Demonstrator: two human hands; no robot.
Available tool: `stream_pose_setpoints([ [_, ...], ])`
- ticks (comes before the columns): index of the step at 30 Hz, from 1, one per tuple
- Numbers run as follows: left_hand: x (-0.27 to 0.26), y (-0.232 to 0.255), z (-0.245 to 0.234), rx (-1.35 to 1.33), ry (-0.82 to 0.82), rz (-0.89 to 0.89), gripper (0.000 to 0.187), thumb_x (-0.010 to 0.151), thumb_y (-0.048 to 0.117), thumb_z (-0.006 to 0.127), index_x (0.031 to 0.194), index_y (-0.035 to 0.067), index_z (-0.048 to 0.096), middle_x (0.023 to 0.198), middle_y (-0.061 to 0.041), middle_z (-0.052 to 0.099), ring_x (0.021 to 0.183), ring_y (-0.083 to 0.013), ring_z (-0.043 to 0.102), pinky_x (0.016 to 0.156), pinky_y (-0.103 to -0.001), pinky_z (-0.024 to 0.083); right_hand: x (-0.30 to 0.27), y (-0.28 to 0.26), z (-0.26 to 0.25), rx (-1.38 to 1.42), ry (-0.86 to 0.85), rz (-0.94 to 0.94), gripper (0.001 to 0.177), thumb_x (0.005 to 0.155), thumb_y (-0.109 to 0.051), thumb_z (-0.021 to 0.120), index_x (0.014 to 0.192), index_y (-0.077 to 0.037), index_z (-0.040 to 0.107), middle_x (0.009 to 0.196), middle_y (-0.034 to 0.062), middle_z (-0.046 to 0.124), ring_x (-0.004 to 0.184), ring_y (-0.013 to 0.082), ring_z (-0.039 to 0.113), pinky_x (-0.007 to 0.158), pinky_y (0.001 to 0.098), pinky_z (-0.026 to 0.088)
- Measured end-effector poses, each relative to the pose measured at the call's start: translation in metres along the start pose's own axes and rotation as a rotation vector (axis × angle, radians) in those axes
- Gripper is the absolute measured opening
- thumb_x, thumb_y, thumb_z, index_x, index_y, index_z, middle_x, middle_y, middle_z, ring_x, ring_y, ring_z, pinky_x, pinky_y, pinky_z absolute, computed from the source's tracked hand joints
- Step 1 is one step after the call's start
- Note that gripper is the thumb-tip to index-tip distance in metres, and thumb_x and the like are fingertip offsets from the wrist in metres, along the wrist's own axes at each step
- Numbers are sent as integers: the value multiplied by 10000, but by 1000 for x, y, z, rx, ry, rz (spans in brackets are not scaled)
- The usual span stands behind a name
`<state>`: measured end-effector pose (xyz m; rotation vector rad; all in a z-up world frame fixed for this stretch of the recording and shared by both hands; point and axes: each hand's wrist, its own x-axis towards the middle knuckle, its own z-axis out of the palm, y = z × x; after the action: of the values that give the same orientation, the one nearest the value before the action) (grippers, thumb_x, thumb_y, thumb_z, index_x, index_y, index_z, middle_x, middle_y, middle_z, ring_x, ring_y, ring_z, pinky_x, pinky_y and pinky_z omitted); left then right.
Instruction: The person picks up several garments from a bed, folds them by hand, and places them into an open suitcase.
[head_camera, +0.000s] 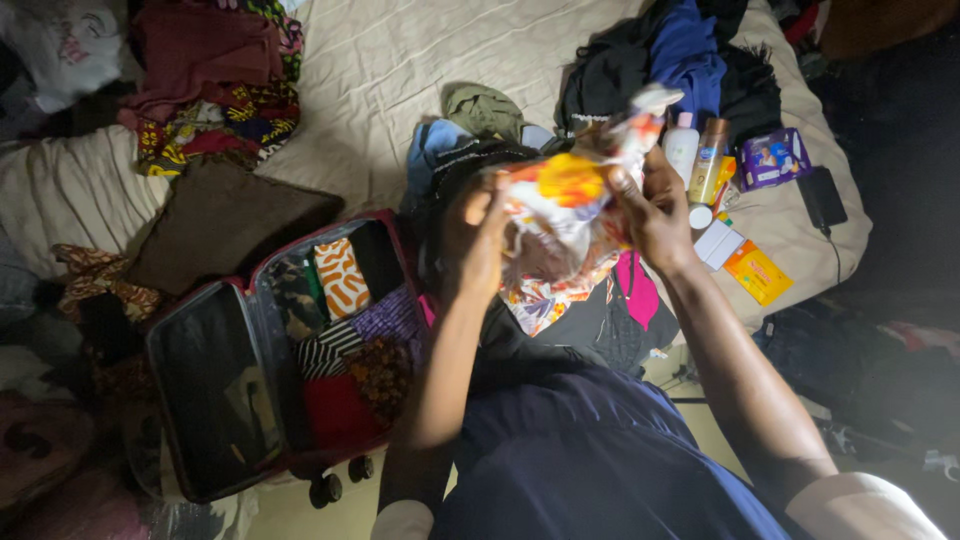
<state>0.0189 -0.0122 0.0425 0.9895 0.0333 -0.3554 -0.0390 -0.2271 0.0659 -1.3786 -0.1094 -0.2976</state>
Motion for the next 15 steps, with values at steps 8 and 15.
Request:
stream_pose_setpoints([
  [8,8,60,-95,141,303,343,237,984,274,691,1023,43,652,981,-23,686,877,-104,601,790,-273,497,5,-12,-83,-416,-159,272,356,929,-47,698,1259,-30,563,1115,67,712,1051,142,676,834,248,538],
  [15,-20,88,-98,272,182,460,208,1052,258,673,1019,73,585,977,17,576,910,-81,499,832,-251,425,13,-59,-66,-1160,-100,-341,150,957,33,752,1098,-3,719,1037,139,708,994,249,668,957,354,518],
])
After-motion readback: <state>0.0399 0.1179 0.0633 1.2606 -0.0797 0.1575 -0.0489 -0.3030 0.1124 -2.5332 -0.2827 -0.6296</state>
